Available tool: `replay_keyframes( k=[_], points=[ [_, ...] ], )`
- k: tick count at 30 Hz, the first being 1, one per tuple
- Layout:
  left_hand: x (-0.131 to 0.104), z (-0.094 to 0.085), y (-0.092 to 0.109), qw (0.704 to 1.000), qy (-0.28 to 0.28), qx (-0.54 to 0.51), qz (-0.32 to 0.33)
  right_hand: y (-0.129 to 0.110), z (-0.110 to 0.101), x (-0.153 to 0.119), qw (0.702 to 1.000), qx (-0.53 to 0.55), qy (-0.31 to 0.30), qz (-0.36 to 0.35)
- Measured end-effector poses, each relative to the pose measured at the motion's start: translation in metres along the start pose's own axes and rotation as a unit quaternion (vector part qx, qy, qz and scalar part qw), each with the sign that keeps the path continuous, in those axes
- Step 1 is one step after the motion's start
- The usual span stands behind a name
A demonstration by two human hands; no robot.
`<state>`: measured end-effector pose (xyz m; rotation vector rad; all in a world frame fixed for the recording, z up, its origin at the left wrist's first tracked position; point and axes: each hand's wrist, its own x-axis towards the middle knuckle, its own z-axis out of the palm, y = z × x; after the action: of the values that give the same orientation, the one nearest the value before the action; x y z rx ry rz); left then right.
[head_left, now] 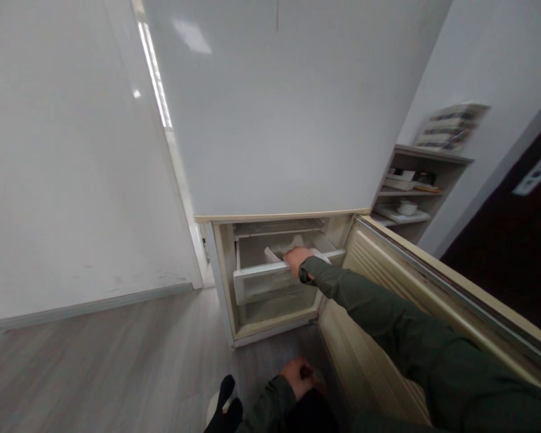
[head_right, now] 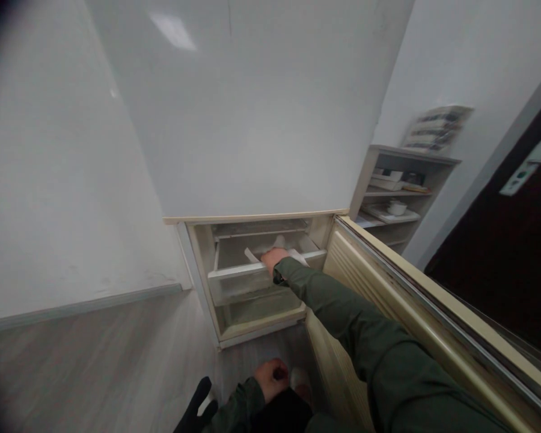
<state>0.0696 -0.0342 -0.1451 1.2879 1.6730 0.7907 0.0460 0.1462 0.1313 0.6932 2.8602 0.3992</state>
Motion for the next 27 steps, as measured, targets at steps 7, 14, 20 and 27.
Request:
replay_keyframes(
  k=[7,14,20,27],
  points=[
    [-0.005,0.0,0.02,1.0,-0.018,-0.005,-0.014,-0.004,-0.005,-0.011,1.0,-0.002,0.0,0.008],
    [0.002,-0.011,0.019,0.999,-0.026,0.036,0.01,0.003,0.013,-0.006,0.999,-0.01,0.033,-0.031],
    [0.018,-0.018,0.039,0.996,-0.051,0.06,0.032,0.013,0.018,-0.001,0.998,-0.011,0.024,-0.06],
    [0.038,-0.013,0.041,0.993,-0.083,0.083,0.03,0.0,0.011,-0.001,0.993,-0.013,0.014,-0.12]
  ],
)
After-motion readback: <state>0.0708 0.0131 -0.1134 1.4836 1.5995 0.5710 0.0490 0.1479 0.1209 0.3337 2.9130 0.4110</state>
